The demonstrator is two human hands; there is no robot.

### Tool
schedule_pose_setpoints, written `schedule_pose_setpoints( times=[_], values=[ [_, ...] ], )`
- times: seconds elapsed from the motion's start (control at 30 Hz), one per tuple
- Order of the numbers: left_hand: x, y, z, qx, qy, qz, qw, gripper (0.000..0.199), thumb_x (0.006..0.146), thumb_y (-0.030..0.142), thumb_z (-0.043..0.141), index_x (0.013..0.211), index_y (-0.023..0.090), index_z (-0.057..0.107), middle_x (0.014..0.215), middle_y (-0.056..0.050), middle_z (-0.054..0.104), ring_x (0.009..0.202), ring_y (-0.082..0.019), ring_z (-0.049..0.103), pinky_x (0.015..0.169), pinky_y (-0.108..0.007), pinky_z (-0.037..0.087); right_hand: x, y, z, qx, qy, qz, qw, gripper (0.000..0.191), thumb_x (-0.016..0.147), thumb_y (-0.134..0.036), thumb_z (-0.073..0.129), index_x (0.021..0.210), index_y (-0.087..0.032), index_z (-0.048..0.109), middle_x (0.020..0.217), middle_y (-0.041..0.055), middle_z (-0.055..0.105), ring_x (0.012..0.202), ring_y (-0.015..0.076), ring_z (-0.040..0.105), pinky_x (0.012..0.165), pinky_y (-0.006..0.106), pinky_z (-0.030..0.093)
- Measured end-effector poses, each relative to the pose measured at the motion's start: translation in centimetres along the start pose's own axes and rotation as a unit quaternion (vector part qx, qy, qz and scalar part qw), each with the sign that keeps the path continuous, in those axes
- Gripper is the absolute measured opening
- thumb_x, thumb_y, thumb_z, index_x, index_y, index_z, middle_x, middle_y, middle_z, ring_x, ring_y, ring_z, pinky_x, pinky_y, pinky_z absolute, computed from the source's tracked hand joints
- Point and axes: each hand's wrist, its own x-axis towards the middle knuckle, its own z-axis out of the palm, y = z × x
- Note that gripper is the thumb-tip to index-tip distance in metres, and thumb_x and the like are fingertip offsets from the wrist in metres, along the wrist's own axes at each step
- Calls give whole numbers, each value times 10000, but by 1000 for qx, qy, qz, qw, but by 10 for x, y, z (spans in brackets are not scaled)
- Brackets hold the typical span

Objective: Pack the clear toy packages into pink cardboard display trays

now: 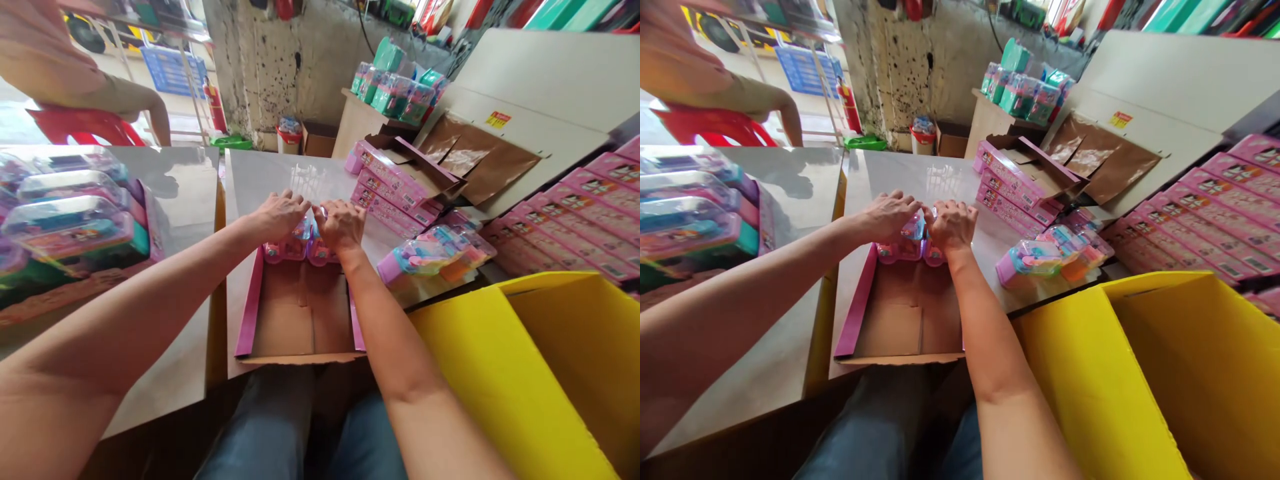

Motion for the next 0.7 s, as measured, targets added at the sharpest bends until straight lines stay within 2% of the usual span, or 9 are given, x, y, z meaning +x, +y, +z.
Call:
schedule_pose_setpoints(
  times=[0.17, 0.27, 0.33, 0.4, 0.47, 0.53, 0.57, 0.63, 0.7],
  values=[
    [-1, -4, -2, -32, 23, 22, 999, 852, 727, 415, 805, 1439, 144, 423, 1368, -171, 503, 1263, -369, 437, 1036, -473, 386, -1, 1, 7, 30, 38, 0, 999, 627, 1011, -662, 306, 1147, -190, 696, 1098, 125, 676, 1060, 277, 532, 995, 458, 304],
    [-22, 0, -2, -74, 96, 13, 993, 930, 748, 448, 764, 1525, 203, 316, 1545, -166, 326, 1385, -404, 304, 1098, -539, 333, -5, 6, -2, 20, 21, -9, 1000, 597, 1002, -659, 350, 1259, -209, 648, 1230, 134, 627, 1144, 298, 505, 1033, 482, 304],
    [-48, 8, 5, -127, 175, -80, 973, 913, 792, 470, 699, 1544, 190, 262, 1560, -176, 292, 1414, -401, 282, 1115, -542, 335, -15, 4, -14, 6, 19, -17, 1000, 574, 1006, -625, 384, 1361, -218, 576, 1374, 148, 534, 1235, 322, 453, 1054, 504, 310],
    [-78, 19, 19, -173, 195, -209, 943, 855, 816, 476, 645, 1513, 127, 293, 1488, -218, 373, 1381, -406, 359, 1090, -535, 384, -33, -6, -24, 4, 24, -34, 999, 507, 1021, -549, 409, 1370, -212, 560, 1412, 149, 488, 1260, 321, 434, 1052, 489, 342],
    [-102, 29, 36, -195, 98, -291, 931, 745, 814, 471, 623, 1415, 81, 418, 1399, -252, 458, 1304, -424, 463, 1018, -522, 458, -57, -24, -25, 31, -16, -86, 996, 384, 1037, -448, 417, 1243, -209, 638, 1297, 123, 560, 1187, 279, 492, 1023, 420, 400],
    [-116, 34, 51, -205, -31, -318, 925, 535, 823, 387, 594, 1258, 77, 561, 1305, -248, 542, 1177, -399, 584, 919, -461, 525, -78, -45, -15, 81, -107, -146, 980, 314, 1038, -362, 438, 1139, -198, 685, 1165, 99, 616, 1090, 236, 552, 975, 352, 453],
    [-119, 36, 56, -209, -74, -323, 920, 438, 828, 327, 573, 1190, 83, 604, 1263, -234, 577, 1114, -372, 630, 883, -422, 541, -85, -54, -6, 102, -156, -166, 968, 299, 1030, -340, 461, 1143, -187, 691, 1147, 98, 624, 1069, 233, 568, 957, 341, 473],
    [-120, 37, 62, -212, -103, -336, 912, 355, 835, 240, 527, 1143, 98, 635, 1210, -202, 624, 1040, -328, 677, 854, -372, 550, -91, -69, 11, 123, -229, -171, 950, 321, 1012, -327, 501, 1221, -157, 676, 1190, 124, 615, 1080, 258, 581, 948, 368, 497],
    [-117, 37, 62, -211, -98, -349, 908, 359, 857, 234, 497, 1169, 116, 630, 1197, -180, 647, 1050, -333, 681, 851, -372, 552, -87, -77, 26, 123, -266, -159, 943, 356, 1011, -333, 498, 1267, -152, 666, 1247, 152, 588, 1102, 291, 582, 964, 421, 502]
  ],
)
